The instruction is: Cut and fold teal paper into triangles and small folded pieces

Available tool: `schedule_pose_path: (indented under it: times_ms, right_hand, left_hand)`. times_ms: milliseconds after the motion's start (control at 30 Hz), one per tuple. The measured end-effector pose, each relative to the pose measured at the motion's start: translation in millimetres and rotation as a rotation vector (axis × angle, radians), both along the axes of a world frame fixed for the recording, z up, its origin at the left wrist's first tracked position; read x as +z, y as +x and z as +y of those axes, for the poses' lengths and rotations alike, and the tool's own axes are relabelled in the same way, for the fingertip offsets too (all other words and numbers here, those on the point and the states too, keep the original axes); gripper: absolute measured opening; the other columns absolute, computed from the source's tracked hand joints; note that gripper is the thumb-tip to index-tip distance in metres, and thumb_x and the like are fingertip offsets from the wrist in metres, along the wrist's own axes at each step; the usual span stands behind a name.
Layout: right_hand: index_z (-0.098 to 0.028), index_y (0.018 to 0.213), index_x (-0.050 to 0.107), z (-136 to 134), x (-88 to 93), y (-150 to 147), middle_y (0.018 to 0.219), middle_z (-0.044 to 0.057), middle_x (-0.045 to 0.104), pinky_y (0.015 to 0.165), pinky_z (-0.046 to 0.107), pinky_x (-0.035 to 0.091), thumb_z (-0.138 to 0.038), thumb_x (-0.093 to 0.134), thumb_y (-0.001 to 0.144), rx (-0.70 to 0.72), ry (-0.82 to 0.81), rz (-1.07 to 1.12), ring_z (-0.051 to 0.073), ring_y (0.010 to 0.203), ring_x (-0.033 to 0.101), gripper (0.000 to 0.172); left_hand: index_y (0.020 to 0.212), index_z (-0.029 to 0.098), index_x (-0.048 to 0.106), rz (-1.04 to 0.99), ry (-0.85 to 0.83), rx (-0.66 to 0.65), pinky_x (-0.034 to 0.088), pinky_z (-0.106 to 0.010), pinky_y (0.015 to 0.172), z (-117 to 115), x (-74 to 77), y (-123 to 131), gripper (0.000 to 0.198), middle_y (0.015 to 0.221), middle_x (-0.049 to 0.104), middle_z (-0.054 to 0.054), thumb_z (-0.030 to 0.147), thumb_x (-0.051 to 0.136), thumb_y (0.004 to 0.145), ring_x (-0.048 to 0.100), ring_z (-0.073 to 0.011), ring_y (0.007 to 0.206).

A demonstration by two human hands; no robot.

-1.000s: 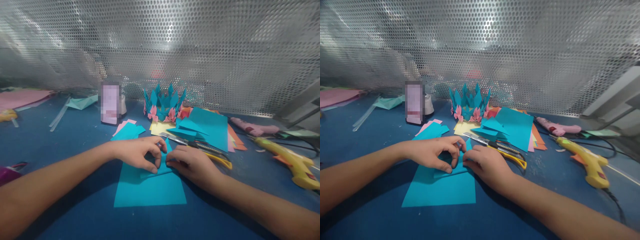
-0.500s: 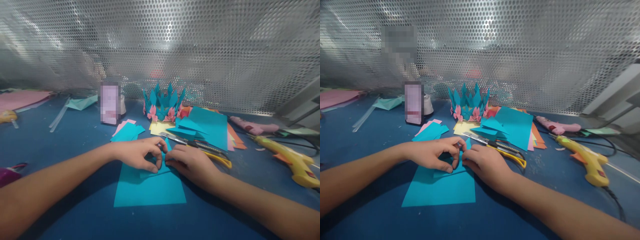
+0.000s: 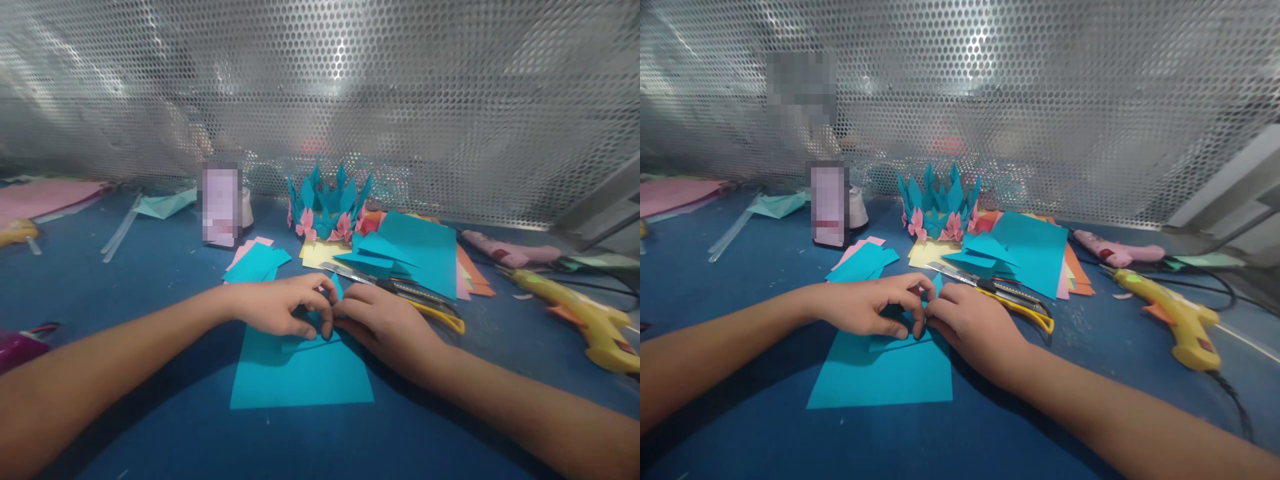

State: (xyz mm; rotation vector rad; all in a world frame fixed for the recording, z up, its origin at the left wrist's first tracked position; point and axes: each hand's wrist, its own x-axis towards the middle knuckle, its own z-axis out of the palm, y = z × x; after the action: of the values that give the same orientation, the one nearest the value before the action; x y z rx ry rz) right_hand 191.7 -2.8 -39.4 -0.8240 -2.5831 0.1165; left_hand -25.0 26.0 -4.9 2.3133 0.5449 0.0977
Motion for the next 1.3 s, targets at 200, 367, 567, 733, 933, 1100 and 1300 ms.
schedule_pose_path:
  times_ms: [200, 367, 567, 733, 933, 1100, 1300]
  right_hand:
    - [-0.018, 0.085, 0.069, -3, 4.5, 6, 0.092, 0.009, 0.064, 0.070, 0.033, 0.045, -0.018, 0.037, 0.095, 0.086, 0.223, -0.019, 0.020, 0.080, 0.053, 0.033]
    - [-0.014, 0.102, 0.064, -5, 2.2, 10, 0.081, 0.008, 0.065, 0.065, 0.032, 0.047, -0.012, 0.029, 0.094, 0.264, 0.180, -0.114, 0.018, 0.074, 0.055, 0.036]
    - [-0.013, 0.101, 0.064, -7, 5.7, 9, 0.081, 0.010, 0.065, 0.061, 0.032, 0.048, -0.008, 0.029, 0.090, 0.267, 0.125, -0.105, 0.018, 0.071, 0.056, 0.037]
    - [-0.016, 0.093, 0.067, -4, 6.1, 14, 0.081, 0.009, 0.066, 0.061, 0.029, 0.047, -0.007, 0.036, 0.087, 0.199, 0.078, -0.013, 0.017, 0.071, 0.057, 0.033]
    - [-0.016, 0.089, 0.068, -3, 3.2, 20, 0.078, 0.008, 0.067, 0.060, 0.029, 0.047, -0.009, 0.039, 0.088, 0.171, 0.074, 0.003, 0.017, 0.070, 0.059, 0.030]
    - [-0.015, 0.092, 0.068, -4, 2.8, 18, 0.091, 0.009, 0.071, 0.069, 0.032, 0.052, -0.006, 0.038, 0.086, 0.185, 0.130, -0.010, 0.018, 0.079, 0.063, 0.032]
    - [-0.014, 0.089, 0.068, -3, 5.4, 17, 0.083, 0.009, 0.072, 0.067, 0.033, 0.054, -0.005, 0.037, 0.083, 0.231, 0.183, -0.031, 0.019, 0.075, 0.064, 0.033]
  left_hand:
    - [0.093, 0.021, 0.064, -0.014, -0.008, 0.006, 0.042, -0.032, 0.094, 1, -3.3, -2, 0.015, 0.120, 0.042, -0.006, 0.016, 0.060, 0.080, 0.049, -0.0186, 0.109]
    - [0.091, 0.019, 0.064, -0.015, -0.024, 0.014, 0.042, -0.032, 0.094, 3, -5.7, -2, 0.014, 0.118, 0.043, -0.006, 0.013, 0.060, 0.079, 0.048, -0.0193, 0.110]
    - [0.094, 0.019, 0.062, -0.018, -0.043, 0.017, 0.042, -0.032, 0.093, 2, -5.4, -3, 0.016, 0.119, 0.043, -0.007, 0.014, 0.059, 0.079, 0.048, -0.0189, 0.109]
    - [0.097, 0.019, 0.062, -0.019, -0.055, 0.025, 0.044, -0.029, 0.089, 2, -4.3, -2, 0.019, 0.120, 0.042, -0.007, 0.014, 0.060, 0.079, 0.050, -0.0167, 0.104]
    - [0.114, 0.024, 0.059, -0.039, 0.000, -0.025, 0.044, -0.029, 0.088, 4, -5.7, -3, 0.036, 0.118, 0.044, -0.006, 0.014, 0.059, 0.079, 0.048, -0.0180, 0.105]
    - [0.118, 0.027, 0.058, -0.016, 0.018, -0.027, 0.043, -0.030, 0.088, 4, -6.1, -3, 0.039, 0.119, 0.044, -0.006, 0.017, 0.058, 0.080, 0.048, -0.0192, 0.106]
    - [0.119, 0.027, 0.057, -0.001, 0.026, -0.019, 0.043, -0.031, 0.091, 3, -4.9, -2, 0.040, 0.120, 0.044, -0.006, 0.016, 0.058, 0.080, 0.048, -0.0191, 0.106]
